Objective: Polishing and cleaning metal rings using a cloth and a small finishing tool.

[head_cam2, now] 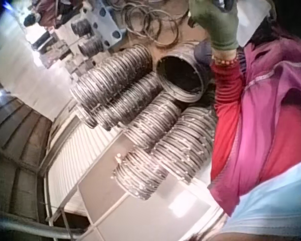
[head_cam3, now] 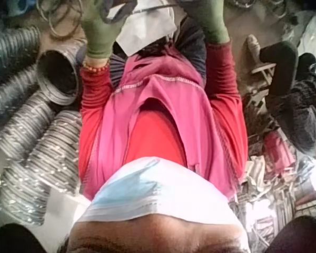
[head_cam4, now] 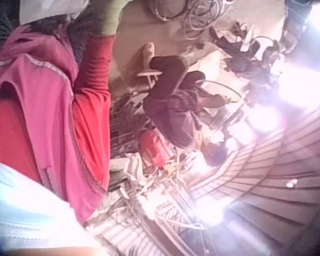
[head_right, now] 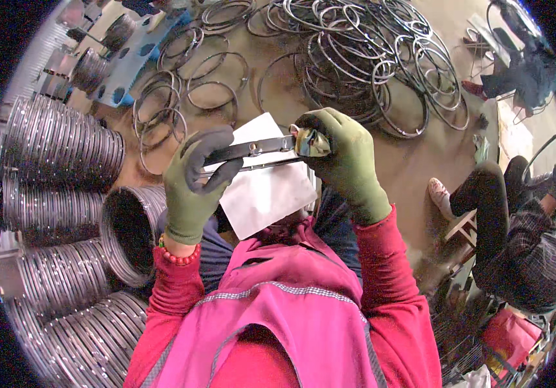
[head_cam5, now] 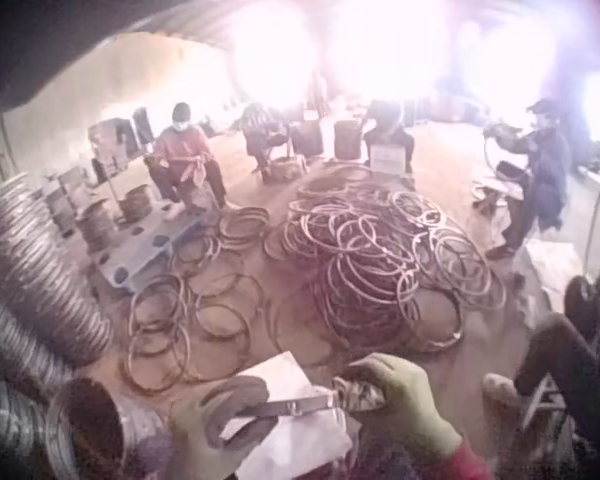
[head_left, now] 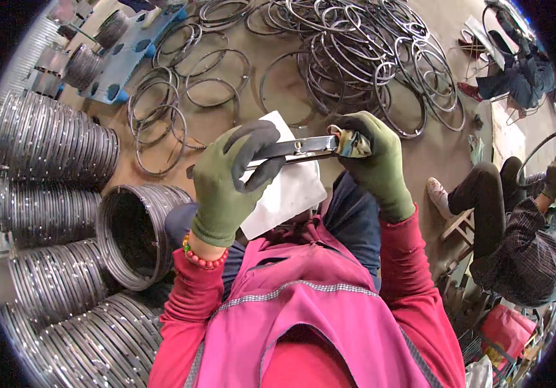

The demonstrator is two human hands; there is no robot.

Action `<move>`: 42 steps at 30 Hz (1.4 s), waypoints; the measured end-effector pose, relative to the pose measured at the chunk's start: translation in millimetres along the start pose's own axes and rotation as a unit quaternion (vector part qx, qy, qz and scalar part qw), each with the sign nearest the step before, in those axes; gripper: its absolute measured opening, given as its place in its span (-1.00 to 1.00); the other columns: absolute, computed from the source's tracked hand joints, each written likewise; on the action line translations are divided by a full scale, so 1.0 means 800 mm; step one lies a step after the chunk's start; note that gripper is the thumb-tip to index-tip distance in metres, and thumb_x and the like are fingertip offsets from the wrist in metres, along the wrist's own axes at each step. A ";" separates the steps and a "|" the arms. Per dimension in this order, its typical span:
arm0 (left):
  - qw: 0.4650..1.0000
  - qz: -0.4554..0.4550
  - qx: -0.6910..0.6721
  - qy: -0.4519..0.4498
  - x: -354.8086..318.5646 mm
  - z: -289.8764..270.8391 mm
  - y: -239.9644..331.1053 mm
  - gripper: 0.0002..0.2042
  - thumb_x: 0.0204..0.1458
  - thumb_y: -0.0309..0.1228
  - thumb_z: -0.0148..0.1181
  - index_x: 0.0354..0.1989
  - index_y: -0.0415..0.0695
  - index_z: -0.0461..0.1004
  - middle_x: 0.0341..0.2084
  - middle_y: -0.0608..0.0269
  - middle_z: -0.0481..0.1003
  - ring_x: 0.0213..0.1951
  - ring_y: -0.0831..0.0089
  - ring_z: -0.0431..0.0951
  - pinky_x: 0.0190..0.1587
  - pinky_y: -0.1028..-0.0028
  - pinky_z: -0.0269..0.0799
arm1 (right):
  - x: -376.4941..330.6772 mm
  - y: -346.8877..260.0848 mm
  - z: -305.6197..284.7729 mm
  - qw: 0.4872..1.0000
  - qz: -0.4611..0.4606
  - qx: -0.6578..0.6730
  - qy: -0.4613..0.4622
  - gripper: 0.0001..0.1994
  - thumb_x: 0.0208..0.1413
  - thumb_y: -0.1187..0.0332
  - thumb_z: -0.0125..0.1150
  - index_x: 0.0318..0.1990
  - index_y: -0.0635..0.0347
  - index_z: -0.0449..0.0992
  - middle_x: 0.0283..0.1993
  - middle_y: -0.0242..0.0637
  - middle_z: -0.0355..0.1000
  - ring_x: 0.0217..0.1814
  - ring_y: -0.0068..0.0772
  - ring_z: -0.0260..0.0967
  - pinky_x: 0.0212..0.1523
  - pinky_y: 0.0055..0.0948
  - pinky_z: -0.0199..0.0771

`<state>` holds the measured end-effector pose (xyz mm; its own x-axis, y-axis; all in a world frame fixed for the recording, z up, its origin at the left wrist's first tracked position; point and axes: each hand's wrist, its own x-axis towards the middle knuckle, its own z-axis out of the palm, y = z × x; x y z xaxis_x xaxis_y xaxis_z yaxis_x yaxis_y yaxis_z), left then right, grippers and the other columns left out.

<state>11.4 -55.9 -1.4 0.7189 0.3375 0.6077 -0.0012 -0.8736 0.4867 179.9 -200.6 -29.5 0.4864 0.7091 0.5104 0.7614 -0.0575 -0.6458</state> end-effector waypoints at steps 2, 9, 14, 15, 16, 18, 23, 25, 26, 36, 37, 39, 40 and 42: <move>1.000 0.006 0.004 -0.017 0.004 -0.001 0.005 -0.69 -0.29 -0.48 0.29 -0.27 -0.10 0.46 -0.27 0.20 0.48 -0.29 0.19 0.50 -0.30 0.34 0.41 | -0.002 0.002 -0.001 1.000 0.007 -0.003 0.000 -0.77 -0.24 0.42 0.29 -0.34 0.18 0.45 -0.39 -0.23 0.42 -0.37 -0.21 0.40 -0.35 -0.41 0.37; 0.986 0.049 0.044 -0.155 0.018 -0.013 0.016 -0.68 -0.22 -0.53 0.14 -0.19 -0.04 0.51 -0.15 0.20 0.46 -0.22 0.23 0.48 -0.22 0.39 0.38 | -0.002 0.009 -0.004 1.000 0.009 0.005 -0.001 -0.80 -0.23 0.53 0.28 -0.38 0.27 0.43 -0.44 -0.20 0.38 -0.43 -0.27 0.37 -0.36 -0.46 0.36; 0.967 0.076 0.107 -0.217 0.031 -0.014 0.020 -0.71 -0.10 -0.47 0.06 -0.15 0.02 0.50 -0.11 0.21 0.45 -0.30 0.19 0.50 -0.30 0.34 0.40 | 0.001 0.020 -0.011 1.000 -0.006 0.008 0.019 -0.74 -0.30 0.51 0.33 -0.38 0.25 0.42 -0.44 -0.18 0.37 -0.42 -0.25 0.36 -0.36 -0.44 0.37; 0.968 0.086 0.094 -0.218 0.036 -0.014 0.022 -0.70 -0.08 -0.45 0.04 -0.12 0.03 0.48 -0.12 0.22 0.44 -0.32 0.21 0.50 -0.34 0.33 0.39 | 0.002 0.022 -0.015 1.000 -0.008 0.022 0.020 -0.73 -0.31 0.49 0.33 -0.37 0.24 0.43 -0.43 -0.16 0.37 -0.40 -0.17 0.36 -0.36 -0.40 0.37; 0.955 0.090 0.129 -0.251 0.039 -0.016 0.025 -0.69 -0.08 -0.43 0.03 -0.11 0.04 0.48 -0.14 0.24 0.45 -0.33 0.22 0.50 -0.37 0.32 0.38 | 0.004 0.023 -0.016 1.000 -0.017 -0.009 0.018 -0.75 -0.30 0.48 0.31 -0.36 0.23 0.43 -0.42 -0.14 0.37 -0.39 -0.10 0.36 -0.36 -0.35 0.37; 0.956 0.114 0.120 -0.241 0.047 -0.016 0.032 -0.66 -0.11 -0.43 0.03 -0.08 0.07 0.45 -0.18 0.27 0.46 -0.36 0.24 0.49 -0.37 0.31 0.38 | 0.006 0.025 -0.020 0.998 -0.019 0.041 0.034 -0.78 -0.26 0.49 0.29 -0.37 0.23 0.44 -0.44 -0.14 0.37 -0.39 -0.08 0.36 -0.36 -0.32 0.37; 0.972 0.138 0.106 -0.158 0.064 -0.005 0.040 -0.80 -0.09 -0.36 0.06 -0.25 0.02 0.50 -0.28 0.34 0.49 -0.45 0.32 0.48 -0.44 0.36 0.36 | 0.010 0.018 -0.030 0.999 0.001 0.032 0.037 -0.76 -0.17 0.41 0.30 -0.33 0.26 0.43 -0.39 -0.14 0.41 -0.34 -0.13 0.40 -0.31 -0.36 0.41; 0.982 0.131 0.074 -0.117 0.065 0.000 0.040 -0.83 -0.09 -0.38 0.07 -0.29 0.01 0.51 -0.37 0.33 0.50 -0.48 0.30 0.48 -0.47 0.36 0.37 | 0.010 0.015 -0.032 0.999 0.005 0.025 0.034 -0.74 -0.21 0.43 0.28 -0.31 0.25 0.42 -0.35 -0.16 0.41 -0.34 -0.16 0.40 -0.32 -0.37 0.40; 0.984 0.140 0.071 -0.089 0.062 0.002 0.039 -0.83 -0.09 -0.38 0.07 -0.29 0.01 0.51 -0.38 0.32 0.50 -0.48 0.30 0.48 -0.47 0.36 0.37 | 0.008 0.015 -0.032 0.999 0.008 0.040 0.026 -0.74 -0.20 0.42 0.29 -0.30 0.24 0.43 -0.37 -0.17 0.40 -0.35 -0.16 0.40 -0.33 -0.37 0.40; 0.986 0.138 0.080 -0.041 0.034 -0.011 0.032 -0.82 -0.13 -0.41 0.13 -0.29 -0.02 0.50 -0.39 0.26 0.50 -0.45 0.24 0.49 -0.44 0.32 0.38 | 0.005 -0.008 -0.024 0.999 0.034 0.004 0.007 -0.72 -0.19 0.24 0.31 -0.32 0.11 0.45 -0.36 -0.23 0.42 -0.32 -0.15 0.41 -0.33 -0.33 0.40; 0.987 0.130 0.084 -0.050 0.031 -0.013 0.031 -0.81 -0.14 -0.41 0.14 -0.30 -0.04 0.49 -0.39 0.25 0.50 -0.44 0.22 0.50 -0.43 0.31 0.39 | 0.005 -0.012 -0.023 1.000 0.026 0.012 0.011 -0.72 -0.19 0.24 0.31 -0.32 0.11 0.45 -0.36 -0.23 0.42 -0.32 -0.15 0.41 -0.33 -0.33 0.40; 0.990 0.122 0.066 -0.040 0.023 -0.017 0.030 -0.82 -0.16 -0.42 0.16 -0.32 -0.07 0.48 -0.40 0.18 0.49 -0.42 0.17 0.49 -0.40 0.29 0.38 | 0.004 -0.019 -0.020 1.000 0.003 -0.003 0.011 -0.75 -0.16 0.23 0.27 -0.34 0.12 0.45 -0.38 -0.22 0.42 -0.34 -0.14 0.41 -0.33 -0.31 0.40; 0.992 0.107 0.056 -0.047 0.019 -0.020 0.029 -0.83 -0.18 -0.42 0.17 -0.35 -0.11 0.48 -0.42 0.10 0.48 -0.41 0.12 0.48 -0.37 0.27 0.38 | 0.004 -0.023 -0.018 1.000 0.003 -0.004 0.013 -0.75 -0.16 0.23 0.27 -0.34 0.12 0.45 -0.38 -0.22 0.42 -0.34 -0.14 0.41 -0.33 -0.31 0.40; 0.994 0.094 0.044 -0.046 0.012 -0.025 0.028 -0.82 -0.18 -0.42 0.18 -0.35 -0.12 0.48 -0.42 0.08 0.48 -0.40 0.11 0.48 -0.36 0.27 0.39 | 0.003 -0.027 -0.015 1.000 0.001 -0.030 0.001 -0.77 -0.15 0.23 0.25 -0.35 0.12 0.45 -0.39 -0.22 0.42 -0.35 -0.13 0.41 -0.34 -0.29 0.40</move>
<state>4.3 -65.4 27.6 0.7719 0.1366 0.6209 -0.0832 -0.9465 0.3117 169.4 -206.0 -7.5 0.4891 0.7079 0.5095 0.7842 -0.1013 -0.6122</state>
